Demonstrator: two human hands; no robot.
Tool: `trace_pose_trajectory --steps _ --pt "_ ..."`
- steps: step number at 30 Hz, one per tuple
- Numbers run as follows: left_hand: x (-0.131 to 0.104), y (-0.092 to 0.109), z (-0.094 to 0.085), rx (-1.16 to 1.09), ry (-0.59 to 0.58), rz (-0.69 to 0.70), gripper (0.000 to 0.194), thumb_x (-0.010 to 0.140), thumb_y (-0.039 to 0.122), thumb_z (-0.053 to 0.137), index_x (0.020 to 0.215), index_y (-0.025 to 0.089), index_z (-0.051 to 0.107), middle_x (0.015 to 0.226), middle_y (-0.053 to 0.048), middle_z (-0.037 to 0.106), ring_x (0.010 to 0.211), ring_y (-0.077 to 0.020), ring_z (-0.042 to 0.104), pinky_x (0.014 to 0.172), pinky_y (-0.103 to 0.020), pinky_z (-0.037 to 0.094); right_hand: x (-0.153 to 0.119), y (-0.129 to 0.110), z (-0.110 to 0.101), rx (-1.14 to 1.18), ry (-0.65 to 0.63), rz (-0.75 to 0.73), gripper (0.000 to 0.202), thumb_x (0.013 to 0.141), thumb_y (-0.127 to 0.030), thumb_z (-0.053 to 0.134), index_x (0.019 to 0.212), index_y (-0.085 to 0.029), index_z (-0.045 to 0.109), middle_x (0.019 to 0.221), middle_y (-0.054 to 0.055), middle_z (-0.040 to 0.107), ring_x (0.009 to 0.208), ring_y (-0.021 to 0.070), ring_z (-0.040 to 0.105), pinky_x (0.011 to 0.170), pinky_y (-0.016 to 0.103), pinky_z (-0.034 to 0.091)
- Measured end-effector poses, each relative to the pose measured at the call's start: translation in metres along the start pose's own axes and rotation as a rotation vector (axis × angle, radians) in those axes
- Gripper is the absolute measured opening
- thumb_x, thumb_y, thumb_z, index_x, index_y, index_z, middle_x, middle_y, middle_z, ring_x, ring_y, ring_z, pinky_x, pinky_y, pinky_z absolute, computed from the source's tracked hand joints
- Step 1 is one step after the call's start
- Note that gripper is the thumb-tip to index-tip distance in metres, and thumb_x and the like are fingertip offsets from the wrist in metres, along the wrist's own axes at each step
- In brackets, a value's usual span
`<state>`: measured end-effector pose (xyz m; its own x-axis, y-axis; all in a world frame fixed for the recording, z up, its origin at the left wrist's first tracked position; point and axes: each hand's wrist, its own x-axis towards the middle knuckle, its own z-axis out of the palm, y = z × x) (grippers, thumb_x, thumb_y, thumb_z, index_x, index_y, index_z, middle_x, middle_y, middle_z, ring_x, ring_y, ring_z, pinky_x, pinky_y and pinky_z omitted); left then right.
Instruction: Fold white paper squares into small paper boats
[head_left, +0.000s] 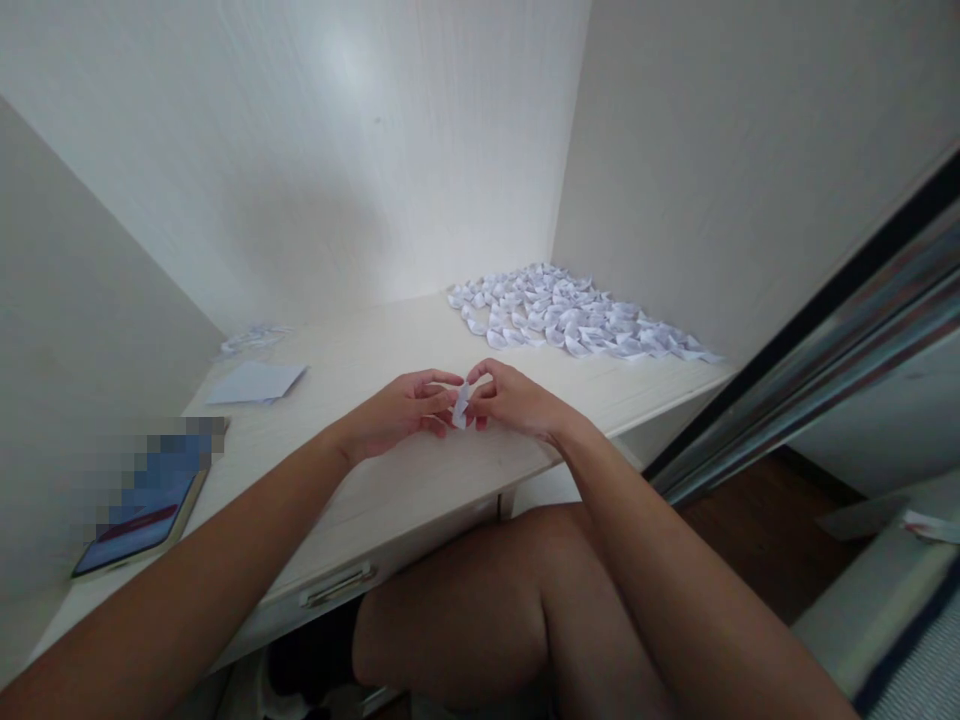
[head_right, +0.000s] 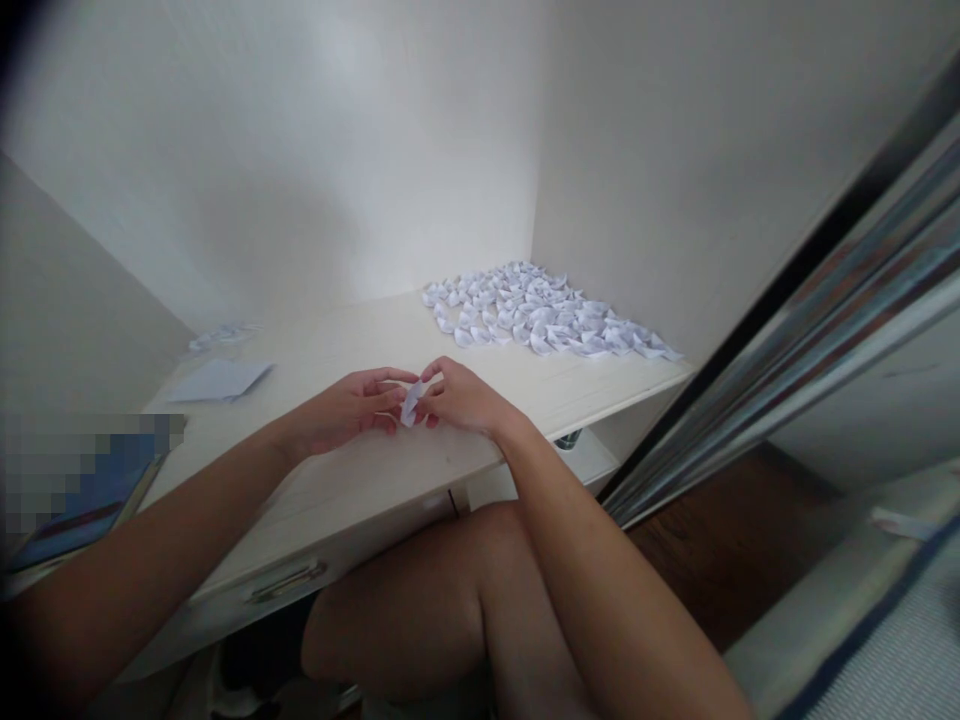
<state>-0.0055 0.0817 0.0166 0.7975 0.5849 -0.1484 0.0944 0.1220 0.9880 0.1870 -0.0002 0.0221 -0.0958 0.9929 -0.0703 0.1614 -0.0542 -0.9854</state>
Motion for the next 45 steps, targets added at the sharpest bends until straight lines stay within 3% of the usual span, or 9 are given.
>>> trace_pose_trajectory --steps 4,13,17,22,25,27,32,39,45 --pt "-0.001 0.001 -0.001 -0.098 -0.049 -0.083 0.044 0.08 0.038 0.084 0.116 0.015 0.072 0.106 -0.011 0.075 0.085 -0.0161 0.068 0.07 -0.025 0.056 -0.001 -0.004 0.004 0.04 0.023 -0.012 0.029 0.081 -0.005 0.063 0.094 -0.023 0.044 0.066 -0.005 0.071 0.056 0.0116 0.061 0.056 0.022 0.046" --pt "0.0 0.002 -0.002 -0.136 -0.089 -0.08 0.037 0.083 0.037 0.082 0.109 0.011 0.075 0.097 -0.014 0.076 0.088 -0.0186 0.071 0.068 -0.022 0.057 0.002 -0.003 0.011 0.083 0.049 -0.061 0.029 0.077 -0.006 0.063 0.089 -0.023 0.044 0.061 -0.007 0.066 0.054 0.0128 0.06 0.056 0.022 0.044" --pt "0.001 0.005 0.001 -0.184 0.036 -0.009 0.031 0.08 0.032 0.084 0.101 0.012 0.074 0.097 -0.01 0.075 0.083 -0.0163 0.071 0.069 -0.023 0.059 0.005 -0.001 0.009 0.062 0.127 -0.101 0.023 0.08 -0.007 0.061 0.09 -0.022 0.047 0.068 -0.005 0.067 0.063 0.0139 0.065 0.061 0.024 0.046" --pt "0.002 0.005 0.008 -0.264 0.188 0.17 0.024 0.081 0.028 0.084 0.095 0.015 0.071 0.096 -0.005 0.074 0.088 -0.0146 0.071 0.085 -0.029 0.06 0.006 -0.002 0.011 -0.14 0.303 -0.313 0.013 0.085 -0.027 0.072 0.088 -0.02 0.061 0.086 0.0 0.069 0.075 0.014 0.066 0.068 0.026 0.05" --pt "0.002 0.004 0.012 -0.257 0.217 0.274 0.027 0.079 0.028 0.085 0.096 0.015 0.07 0.098 -0.004 0.075 0.095 -0.0163 0.072 0.097 -0.035 0.057 0.006 -0.002 0.014 -0.336 0.364 -0.416 0.001 0.088 -0.021 0.069 0.089 -0.02 0.069 0.095 0.003 0.072 0.086 0.0152 0.066 0.076 0.027 0.051" --pt "0.003 0.003 0.013 -0.243 0.261 0.325 0.031 0.075 0.029 0.087 0.097 0.015 0.069 0.098 -0.004 0.075 0.096 -0.0171 0.072 0.101 -0.038 0.056 0.007 -0.002 0.016 -0.405 0.403 -0.458 0.005 0.091 -0.018 0.066 0.091 -0.02 0.071 0.099 0.005 0.072 0.091 0.016 0.066 0.079 0.027 0.051" --pt "0.004 0.002 0.015 -0.231 0.341 0.377 0.033 0.071 0.028 0.09 0.097 0.015 0.072 0.098 -0.005 0.077 0.095 -0.0175 0.072 0.104 -0.04 0.055 0.01 -0.002 0.021 -0.421 0.456 -0.536 0.007 0.093 -0.016 0.065 0.088 -0.02 0.07 0.101 0.006 0.071 0.096 0.0167 0.065 0.084 0.028 0.051" --pt "0.004 -0.006 0.016 -0.259 0.351 0.314 0.029 0.073 0.03 0.089 0.096 0.016 0.078 0.099 -0.008 0.079 0.095 -0.0207 0.074 0.102 -0.04 0.058 0.016 0.003 0.022 -0.401 0.502 -0.443 0.014 0.087 -0.007 0.068 0.081 -0.019 0.073 0.093 0.004 0.066 0.091 0.0153 0.062 0.089 0.028 0.049" --pt "0.007 -0.012 0.012 -0.243 0.322 0.278 0.028 0.074 0.033 0.088 0.096 0.018 0.08 0.106 -0.009 0.079 0.101 -0.0235 0.073 0.102 -0.037 0.059 0.017 0.006 0.017 -0.333 0.382 -0.294 0.009 0.088 -0.015 0.069 0.083 -0.02 0.075 0.089 0.001 0.071 0.08 0.0139 0.063 0.08 0.026 0.05"
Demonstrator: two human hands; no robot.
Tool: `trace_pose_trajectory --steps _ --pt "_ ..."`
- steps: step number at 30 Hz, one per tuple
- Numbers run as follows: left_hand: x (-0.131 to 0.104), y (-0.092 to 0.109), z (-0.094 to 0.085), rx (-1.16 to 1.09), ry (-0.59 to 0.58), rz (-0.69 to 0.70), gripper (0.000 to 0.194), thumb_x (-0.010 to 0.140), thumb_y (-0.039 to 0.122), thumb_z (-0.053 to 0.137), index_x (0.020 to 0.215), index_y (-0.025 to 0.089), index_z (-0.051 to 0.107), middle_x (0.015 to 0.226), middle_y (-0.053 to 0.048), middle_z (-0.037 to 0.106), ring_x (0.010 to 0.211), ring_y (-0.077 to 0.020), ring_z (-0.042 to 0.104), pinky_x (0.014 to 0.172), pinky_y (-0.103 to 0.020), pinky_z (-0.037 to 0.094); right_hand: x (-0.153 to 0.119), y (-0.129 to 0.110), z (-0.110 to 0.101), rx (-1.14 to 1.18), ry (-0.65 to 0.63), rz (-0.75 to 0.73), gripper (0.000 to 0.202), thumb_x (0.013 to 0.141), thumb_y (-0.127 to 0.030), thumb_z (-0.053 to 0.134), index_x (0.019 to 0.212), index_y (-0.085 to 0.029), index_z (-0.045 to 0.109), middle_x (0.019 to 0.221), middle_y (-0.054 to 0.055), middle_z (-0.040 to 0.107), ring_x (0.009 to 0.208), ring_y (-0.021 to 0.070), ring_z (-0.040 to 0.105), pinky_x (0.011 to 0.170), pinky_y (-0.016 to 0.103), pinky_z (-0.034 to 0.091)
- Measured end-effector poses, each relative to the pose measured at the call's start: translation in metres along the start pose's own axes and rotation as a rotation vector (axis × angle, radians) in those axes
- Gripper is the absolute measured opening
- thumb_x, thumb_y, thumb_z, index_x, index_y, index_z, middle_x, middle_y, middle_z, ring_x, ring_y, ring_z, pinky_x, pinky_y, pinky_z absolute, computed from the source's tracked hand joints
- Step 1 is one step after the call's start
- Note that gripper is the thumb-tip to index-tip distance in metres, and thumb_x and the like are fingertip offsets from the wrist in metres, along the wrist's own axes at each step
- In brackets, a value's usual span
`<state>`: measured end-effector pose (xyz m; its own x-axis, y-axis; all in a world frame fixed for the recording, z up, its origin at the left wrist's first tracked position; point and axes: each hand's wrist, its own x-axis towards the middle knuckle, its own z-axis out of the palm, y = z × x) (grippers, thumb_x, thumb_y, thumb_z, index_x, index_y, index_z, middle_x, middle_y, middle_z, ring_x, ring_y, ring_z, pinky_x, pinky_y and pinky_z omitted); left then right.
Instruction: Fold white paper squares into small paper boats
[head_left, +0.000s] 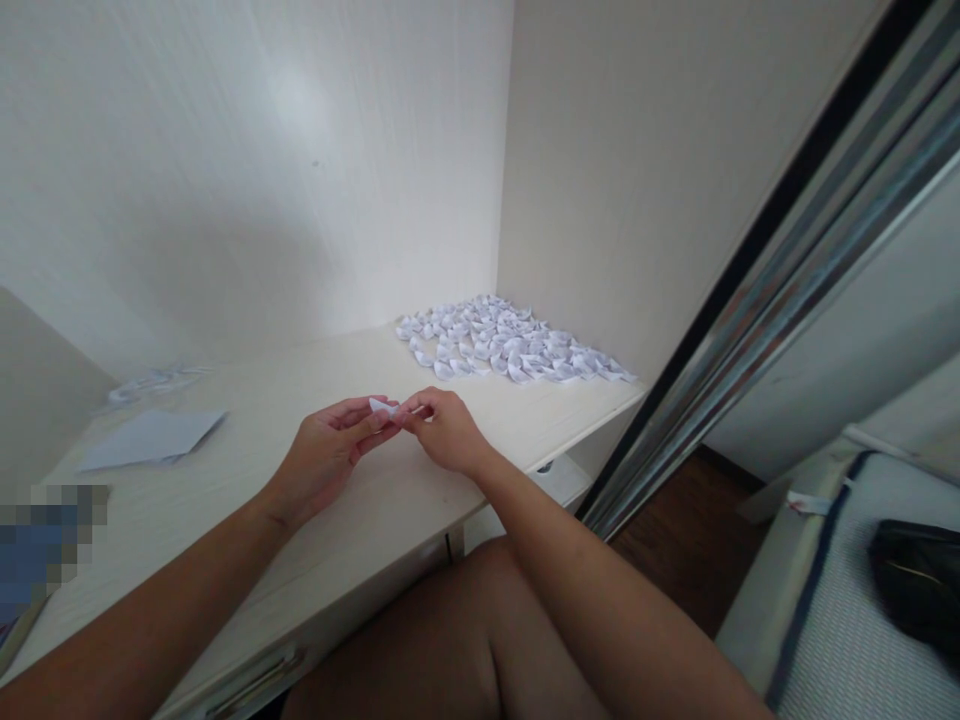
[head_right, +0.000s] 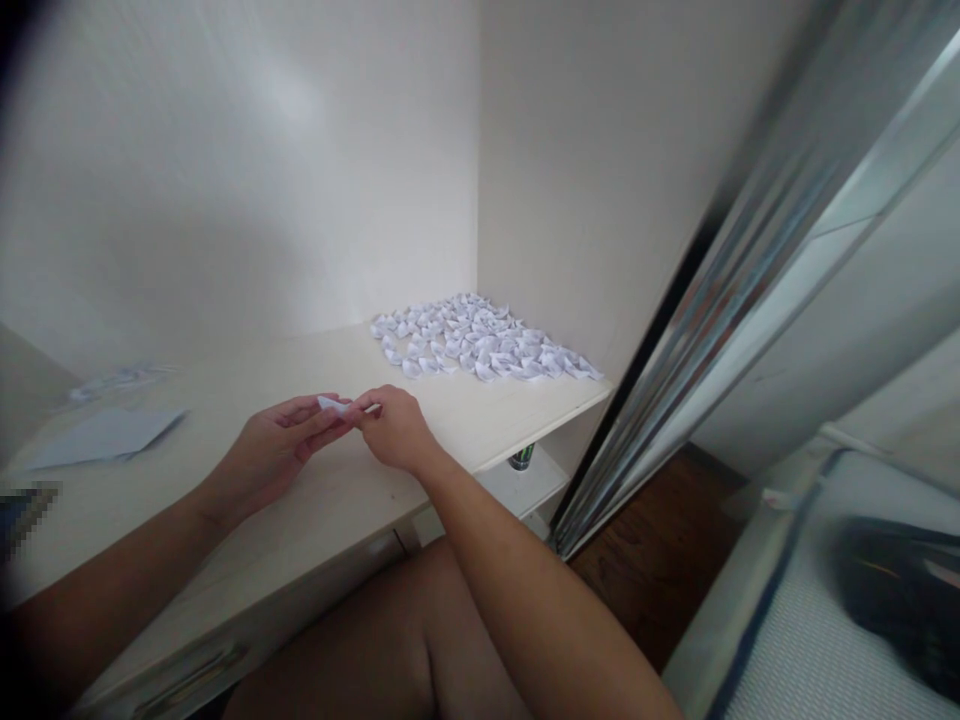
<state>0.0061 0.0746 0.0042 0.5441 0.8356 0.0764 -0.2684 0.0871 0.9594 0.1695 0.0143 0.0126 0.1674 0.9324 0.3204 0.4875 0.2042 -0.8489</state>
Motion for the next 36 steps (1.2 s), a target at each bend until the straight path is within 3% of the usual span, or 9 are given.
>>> trace_pose_trajectory --steps 5,11,15,19,22,27,31,34,36 --pt "0.004 -0.005 -0.006 0.042 0.073 -0.024 0.039 0.072 0.03 0.09 0.106 0.017 0.077 0.116 -0.011 0.076 0.102 -0.0242 0.074 0.097 -0.037 0.062 -0.001 0.007 -0.017 -0.045 0.046 0.009 0.01 0.09 -0.017 0.068 0.084 -0.017 0.075 0.089 0.004 0.074 0.081 0.0147 0.065 0.081 0.027 0.05" --pt "0.006 -0.006 -0.008 0.142 0.079 -0.063 0.043 0.07 0.032 0.091 0.105 0.014 0.075 0.118 -0.014 0.075 0.101 -0.0238 0.074 0.09 -0.037 0.064 -0.003 0.035 -0.078 -0.534 0.325 0.136 0.007 0.087 -0.015 0.069 0.084 -0.014 0.074 0.097 0.011 0.07 0.092 0.0203 0.064 0.091 0.033 0.048" --pt "0.005 -0.005 -0.007 0.203 0.047 -0.068 0.042 0.068 0.035 0.091 0.102 0.014 0.076 0.116 -0.013 0.075 0.101 -0.0231 0.072 0.091 -0.038 0.063 -0.005 0.049 -0.096 -0.652 0.38 0.247 0.008 0.086 -0.013 0.067 0.082 -0.014 0.075 0.099 0.012 0.068 0.094 0.0211 0.065 0.091 0.032 0.048" --pt "0.005 -0.005 -0.006 0.223 0.046 -0.078 0.039 0.068 0.035 0.091 0.1 0.015 0.077 0.113 -0.013 0.076 0.097 -0.0222 0.072 0.087 -0.035 0.064 -0.006 0.057 -0.095 -0.657 0.367 0.263 0.01 0.084 -0.014 0.068 0.089 -0.013 0.076 0.107 0.014 0.066 0.094 0.0211 0.066 0.091 0.033 0.049" --pt "0.004 -0.003 -0.004 0.225 0.045 -0.089 0.038 0.067 0.036 0.091 0.096 0.015 0.078 0.108 -0.013 0.077 0.093 -0.022 0.072 0.083 -0.033 0.063 -0.007 0.06 -0.095 -0.58 0.413 0.237 0.023 0.079 -0.022 0.076 0.101 -0.015 0.075 0.116 0.013 0.064 0.091 0.0191 0.066 0.091 0.034 0.051" --pt "0.005 -0.002 -0.003 0.232 0.055 -0.096 0.04 0.062 0.039 0.093 0.09 0.014 0.079 0.098 -0.011 0.077 0.085 -0.0205 0.071 0.08 -0.033 0.062 -0.009 0.054 -0.101 -0.409 0.657 0.189 0.028 0.081 -0.026 0.07 0.107 -0.015 0.069 0.109 0.011 0.068 0.08 0.018 0.065 0.088 0.035 0.052" --pt "0.007 -0.004 0.0 0.409 0.019 -0.014 0.03 0.07 0.036 0.085 0.09 0.016 0.077 0.082 -0.007 0.076 0.07 -0.0191 0.07 0.07 -0.033 0.059 -0.007 0.038 -0.094 -0.363 0.801 0.108 0.029 0.086 -0.022 0.058 0.112 -0.011 0.065 0.101 0.012 0.07 0.078 0.0194 0.065 0.086 0.036 0.052" --pt "0.0 0.0 0.008 0.702 -0.041 0.191 0.018 0.08 0.032 0.075 0.092 0.019 0.077 0.077 -0.005 0.074 0.065 -0.018 0.067 0.065 -0.031 0.054 -0.004 0.021 -0.07 -0.329 0.724 0.038 0.031 0.087 -0.023 0.056 0.115 -0.012 0.064 0.095 0.01 0.07 0.074 0.0198 0.064 0.081 0.036 0.052" --pt "-0.01 0.007 0.016 0.826 -0.1 0.37 0.02 0.089 0.036 0.066 0.095 0.02 0.077 0.081 -0.007 0.074 0.065 -0.0172 0.064 0.068 -0.032 0.052 -0.003 0.01 -0.044 -0.318 0.563 -0.014 0.032 0.087 -0.024 0.056 0.115 -0.013 0.064 0.094 0.009 0.069 0.072 0.0199 0.063 0.078 0.036 0.052"
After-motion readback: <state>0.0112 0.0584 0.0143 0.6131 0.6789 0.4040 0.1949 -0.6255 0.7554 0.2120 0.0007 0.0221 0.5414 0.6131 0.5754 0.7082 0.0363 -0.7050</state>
